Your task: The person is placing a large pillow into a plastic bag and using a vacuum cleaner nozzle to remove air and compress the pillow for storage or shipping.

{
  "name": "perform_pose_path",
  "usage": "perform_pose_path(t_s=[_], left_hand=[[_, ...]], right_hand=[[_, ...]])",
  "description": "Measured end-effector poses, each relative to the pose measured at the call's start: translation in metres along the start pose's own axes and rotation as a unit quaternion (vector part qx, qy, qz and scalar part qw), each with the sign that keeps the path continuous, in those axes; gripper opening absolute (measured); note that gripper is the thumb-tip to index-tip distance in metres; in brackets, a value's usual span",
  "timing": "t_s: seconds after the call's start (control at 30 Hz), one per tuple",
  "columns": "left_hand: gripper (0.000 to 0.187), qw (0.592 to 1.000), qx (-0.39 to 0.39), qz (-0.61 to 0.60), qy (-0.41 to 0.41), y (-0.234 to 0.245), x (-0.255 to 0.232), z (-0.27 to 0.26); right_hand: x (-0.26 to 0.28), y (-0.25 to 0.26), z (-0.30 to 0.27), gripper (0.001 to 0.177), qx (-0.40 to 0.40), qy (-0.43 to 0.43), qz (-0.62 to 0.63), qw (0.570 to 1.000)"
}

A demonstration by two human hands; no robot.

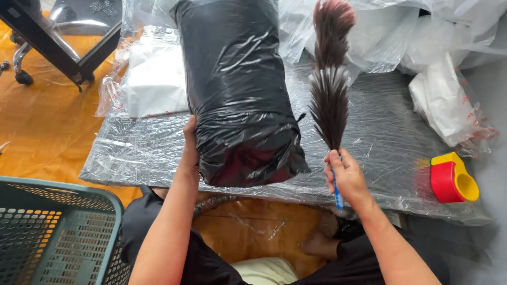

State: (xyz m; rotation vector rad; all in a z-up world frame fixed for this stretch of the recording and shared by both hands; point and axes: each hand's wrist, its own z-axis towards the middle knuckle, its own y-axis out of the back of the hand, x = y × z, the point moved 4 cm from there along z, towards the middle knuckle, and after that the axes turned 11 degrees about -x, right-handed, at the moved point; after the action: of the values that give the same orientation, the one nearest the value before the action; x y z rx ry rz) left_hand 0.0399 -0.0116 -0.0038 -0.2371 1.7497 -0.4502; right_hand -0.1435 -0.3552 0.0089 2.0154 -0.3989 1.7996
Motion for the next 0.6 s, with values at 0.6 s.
perform_pose_path(t_s=[0.6], left_hand=[[0.076, 0.966, -0.202, 0.156, -0.027, -0.015, -0.012, -0.012]], right_hand=[[0.053, -0.017, -0.013, 0.040, -0.029, 0.062, -0.406, 0.911]])
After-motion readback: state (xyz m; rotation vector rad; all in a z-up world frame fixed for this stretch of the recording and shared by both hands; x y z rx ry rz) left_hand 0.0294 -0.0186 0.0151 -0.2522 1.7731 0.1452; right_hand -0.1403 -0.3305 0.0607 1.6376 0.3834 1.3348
